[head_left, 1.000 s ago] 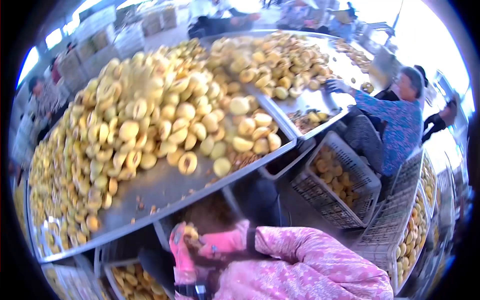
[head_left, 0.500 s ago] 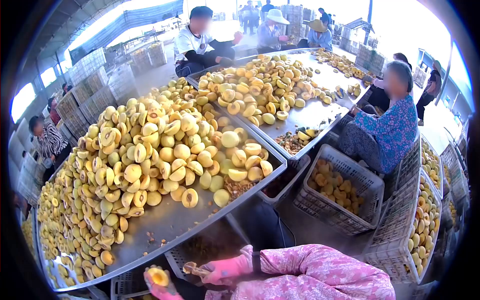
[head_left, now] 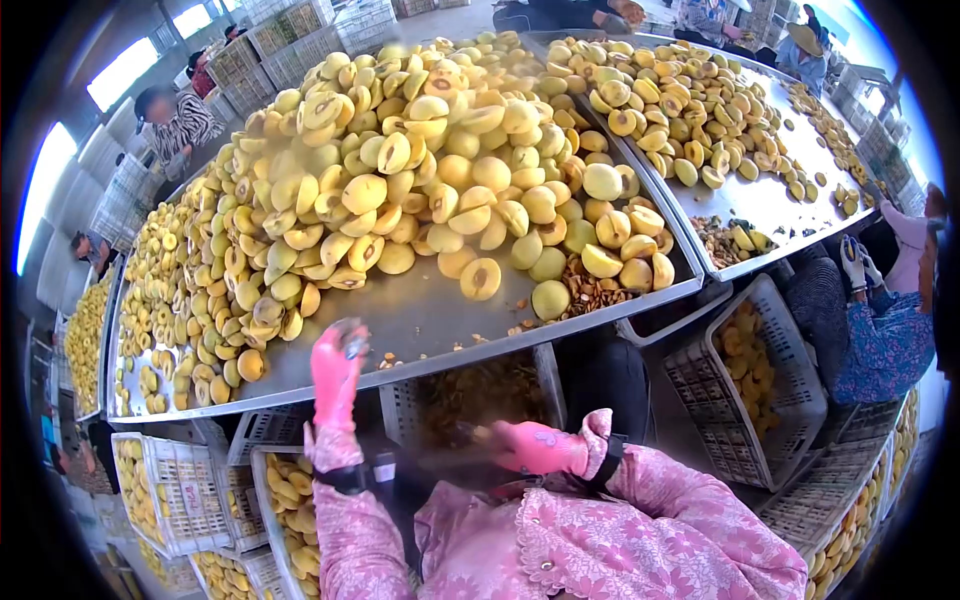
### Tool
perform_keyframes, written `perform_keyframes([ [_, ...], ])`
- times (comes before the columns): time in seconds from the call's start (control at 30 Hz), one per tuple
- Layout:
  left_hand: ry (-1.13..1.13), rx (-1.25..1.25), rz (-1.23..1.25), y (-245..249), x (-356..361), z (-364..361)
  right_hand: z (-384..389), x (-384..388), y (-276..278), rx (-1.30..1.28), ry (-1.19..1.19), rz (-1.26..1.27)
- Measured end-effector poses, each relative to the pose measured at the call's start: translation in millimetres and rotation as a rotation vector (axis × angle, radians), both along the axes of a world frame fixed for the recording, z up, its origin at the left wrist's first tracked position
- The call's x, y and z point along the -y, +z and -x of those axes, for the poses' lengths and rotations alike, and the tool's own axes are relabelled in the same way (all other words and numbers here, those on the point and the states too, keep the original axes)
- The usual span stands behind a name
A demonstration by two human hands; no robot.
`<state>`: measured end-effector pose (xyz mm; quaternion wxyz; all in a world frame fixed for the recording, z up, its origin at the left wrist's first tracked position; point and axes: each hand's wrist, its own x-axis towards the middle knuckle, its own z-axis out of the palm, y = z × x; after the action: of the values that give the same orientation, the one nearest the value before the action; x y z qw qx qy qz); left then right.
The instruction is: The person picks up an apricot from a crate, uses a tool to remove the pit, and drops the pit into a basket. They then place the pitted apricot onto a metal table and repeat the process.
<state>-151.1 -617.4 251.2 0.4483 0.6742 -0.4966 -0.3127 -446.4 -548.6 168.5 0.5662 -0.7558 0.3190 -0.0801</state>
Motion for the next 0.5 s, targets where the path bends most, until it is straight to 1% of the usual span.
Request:
perform_keyframes([
  [0.03, -0.053, 0.042, 0.016, -22, 27, 14, 6, 4, 10, -0.017, -0.026, 0.019],
  [0.07, -0.066, 0.176, 0.007, -30, 50, 37, 13, 8, 20, -0.036, -0.052, 0.039],
  [0.1, -0.078, 0.31, 0.0, -36, 70, 61, 19, 12, 28, -0.035, -0.08, -0.015],
  [0.17, -0.099, 0.238, 0.088, -53, 101, 101, 30, 18, 35, -0.081, -0.125, -0.028],
  [0.2, -0.109, 0.376, -0.03, -42, 108, 120, 34, 20, 38, -0.103, -0.148, -0.036],
  [0.23, -0.145, 0.4, -0.04, -57, 114, 129, 37, 21, 42, -0.125, -0.178, -0.042],
  [0.27, -0.185, 0.422, -0.043, -71, 122, 136, 38, 20, 39, -0.085, -0.177, -0.094],
  [0.33, -0.348, 0.281, -0.019, -70, 119, 146, 45, 19, 31, -0.025, -0.225, -0.139],
  [0.4, -0.462, 0.402, -0.021, -72, 122, 152, 45, 16, 12, 0.071, -0.191, -0.041],
  [0.43, -0.473, 0.42, -0.035, -73, 121, 151, 43, 19, 18, 0.047, -0.201, -0.047],
  [0.47, -0.48, 0.369, -0.114, -66, 118, 151, 42, 21, 25, 0.031, -0.199, -0.063],
  [0.5, -0.445, 0.221, -0.174, -56, 113, 151, 43, 22, 25, 0.033, -0.234, -0.055],
])
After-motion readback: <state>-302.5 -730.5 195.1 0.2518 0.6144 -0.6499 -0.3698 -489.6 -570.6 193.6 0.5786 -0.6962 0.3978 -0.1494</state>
